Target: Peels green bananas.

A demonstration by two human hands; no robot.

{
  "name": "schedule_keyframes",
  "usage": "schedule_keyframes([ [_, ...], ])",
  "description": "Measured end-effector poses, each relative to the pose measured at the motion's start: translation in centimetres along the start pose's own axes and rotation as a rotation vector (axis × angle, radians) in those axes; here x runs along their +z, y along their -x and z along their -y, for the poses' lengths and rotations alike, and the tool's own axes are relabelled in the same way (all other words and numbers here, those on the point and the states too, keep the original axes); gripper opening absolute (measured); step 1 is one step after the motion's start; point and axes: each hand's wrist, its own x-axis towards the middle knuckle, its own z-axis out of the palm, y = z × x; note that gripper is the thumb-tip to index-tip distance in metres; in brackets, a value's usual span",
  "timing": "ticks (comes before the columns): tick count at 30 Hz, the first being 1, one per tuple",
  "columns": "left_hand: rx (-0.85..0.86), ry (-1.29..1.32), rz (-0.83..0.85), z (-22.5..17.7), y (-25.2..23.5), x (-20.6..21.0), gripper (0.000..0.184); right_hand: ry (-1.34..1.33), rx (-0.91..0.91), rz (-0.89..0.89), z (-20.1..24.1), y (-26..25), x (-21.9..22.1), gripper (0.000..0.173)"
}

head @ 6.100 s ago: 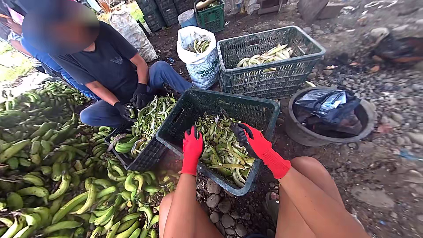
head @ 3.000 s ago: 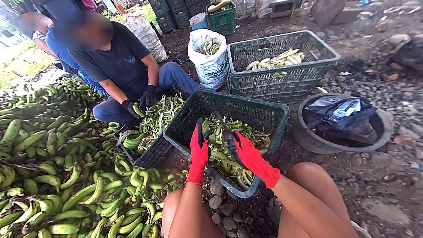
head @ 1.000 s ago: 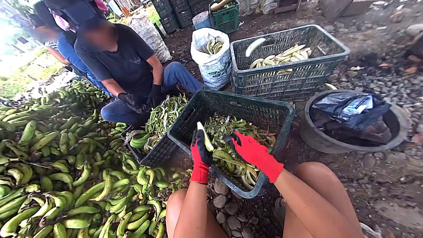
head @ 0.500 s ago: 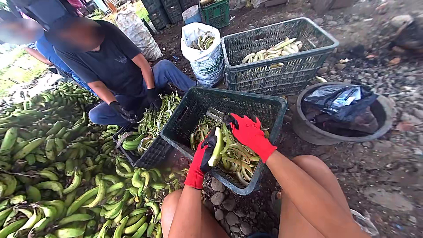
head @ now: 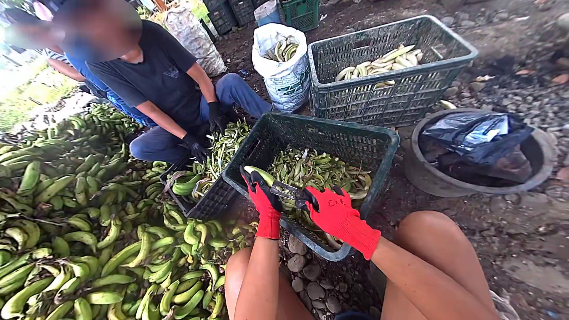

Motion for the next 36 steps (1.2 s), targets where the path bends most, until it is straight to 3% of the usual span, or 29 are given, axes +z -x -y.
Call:
schedule_keyframes([
  [2, 0.022, 0.001, 0.141, 0.3, 0.1, -0.2, 0.044, -0.024, -0.007, -0.005, -0.4, -0.5, -0.2, 0.049],
  [5, 0.227, -0.178, 0.458, 1.9, 0.0, -1.7, 0.044, -0.046, 0.014, -0.059, -1.3, -2.1, -0.3, 0.049],
  [6, 0.137, -0.101, 0.530, 2.1, 0.1, -1.8, 0.032, -0.042, 0.019, -0.082, -1.6, -2.6, -0.5, 0.048],
  [7, -0.056, 0.074, 0.608, 2.0, 0.2, -1.7, 0.023, -0.038, 0.019, -0.110, -1.9, -3.2, -0.9, 0.048],
  [9, -0.451, 0.375, 0.745, 1.7, 0.1, -1.6, 0.042, -0.029, -0.001, -0.167, -2.7, -4.4, -1.3, 0.047],
  [10, -0.548, 0.418, 0.796, 1.6, -0.1, -1.7, 0.047, -0.033, -0.017, -0.184, -3.1, -4.9, -1.5, 0.047],
  [12, -0.589, 0.421, 0.924, 1.7, -0.6, -2.2, 0.042, -0.057, -0.032, -0.204, -3.8, -5.7, -1.7, 0.043],
  [14, -0.478, 0.307, 1.049, 1.9, -0.3, -2.4, 0.033, -0.103, -0.021, -0.232, -4.7, -6.5, -2.1, 0.039],
  [15, -0.434, 0.267, 1.052, 2.0, -0.1, -2.4, 0.037, -0.125, -0.013, -0.249, -5.2, -6.7, -2.4, 0.038],
  [18, -0.470, 0.308, 0.856, 2.1, -0.3, -1.7, 0.044, -0.157, 0.021, -0.273, -4.9, -6.0, -2.7, 0.040],
  [20, -0.272, 0.252, 0.622, 2.4, -0.2, -1.0, 0.043, -0.163, 0.052, -0.197, -3.3, -4.5, -2.1, 0.041],
  [23, 0.133, -0.126, 0.233, 2.7, 0.0, -0.7, 0.049, -0.140, 0.000, -0.067, -1.4, -2.5, 0.6, 0.048],
  [26, 0.096, -0.211, -0.064, 1.8, -0.1, -0.1, 0.052, -0.109, -0.008, -0.022, 0.0, -0.5, 1.5, 0.053],
  [27, 0.064, -0.168, -0.092, 1.4, 0.1, 0.0, 0.052, -0.094, -0.004, -0.026, 0.1, -0.4, 1.4, 0.054],
  [29, 0.039, -0.074, 0.008, 0.6, 0.6, 0.0, 0.047, -0.090, 0.004, -0.052, -0.4, -1.0, 0.8, 0.052],
  [33, -0.129, 0.108, 0.586, 1.5, -0.2, -1.4, 0.034, -0.075, 0.021, -0.105, -2.3, -2.5, -0.8, 0.048],
  [36, -0.114, 0.082, 0.731, 0.8, 0.1, -1.8, 0.032, -0.054, 0.025, -0.116, -2.9, -2.8, -1.6, 0.048],
])
